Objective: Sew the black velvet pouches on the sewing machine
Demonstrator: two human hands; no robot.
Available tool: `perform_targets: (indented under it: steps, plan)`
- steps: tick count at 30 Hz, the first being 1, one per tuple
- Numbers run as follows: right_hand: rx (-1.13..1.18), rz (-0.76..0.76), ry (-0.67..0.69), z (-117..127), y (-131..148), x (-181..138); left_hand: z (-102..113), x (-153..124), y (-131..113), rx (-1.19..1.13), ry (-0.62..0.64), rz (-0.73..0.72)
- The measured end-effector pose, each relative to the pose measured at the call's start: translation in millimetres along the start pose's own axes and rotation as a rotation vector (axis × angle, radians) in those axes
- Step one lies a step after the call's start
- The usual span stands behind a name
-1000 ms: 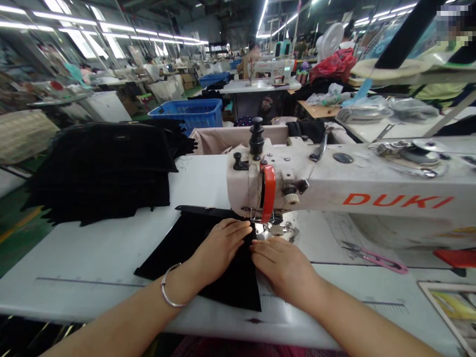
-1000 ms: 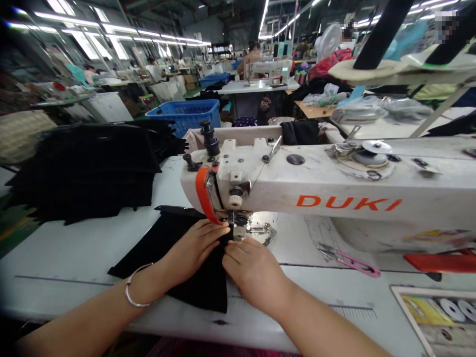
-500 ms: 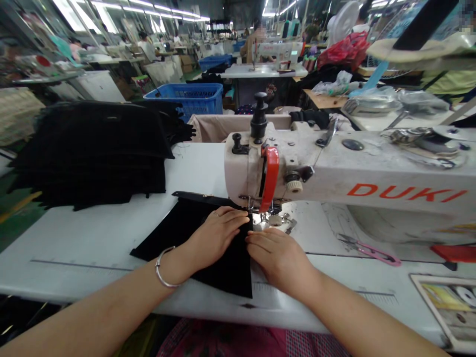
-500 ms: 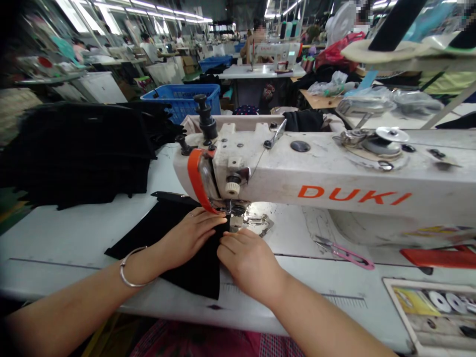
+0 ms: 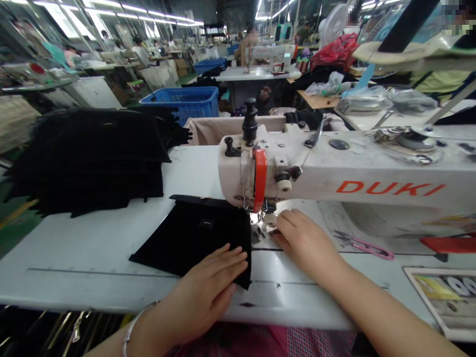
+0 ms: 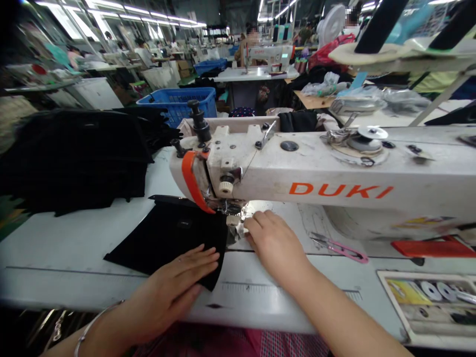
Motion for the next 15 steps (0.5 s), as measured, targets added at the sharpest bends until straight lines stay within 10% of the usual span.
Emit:
perform_targets:
  steps: [6, 15]
  plan:
    - [-0.012, -0.045, -0.072, -16, 13, 7, 0, 0, 14, -0.212, -0.133, 0.23]
    - [0.364, 0.15, -0.027, 7, 78, -75, 11, 5, 4, -0.201, -0.441, 0.102]
Point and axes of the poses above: each hand's wrist, its own x-axis towards the middle knuckle, its own z-axis out of the back of the hand, y = z × x, the point moved 5 cm from there along x, towards the middle knuckle, and after that the axes turned 15 degrees about -y, right-handed, at the moved point
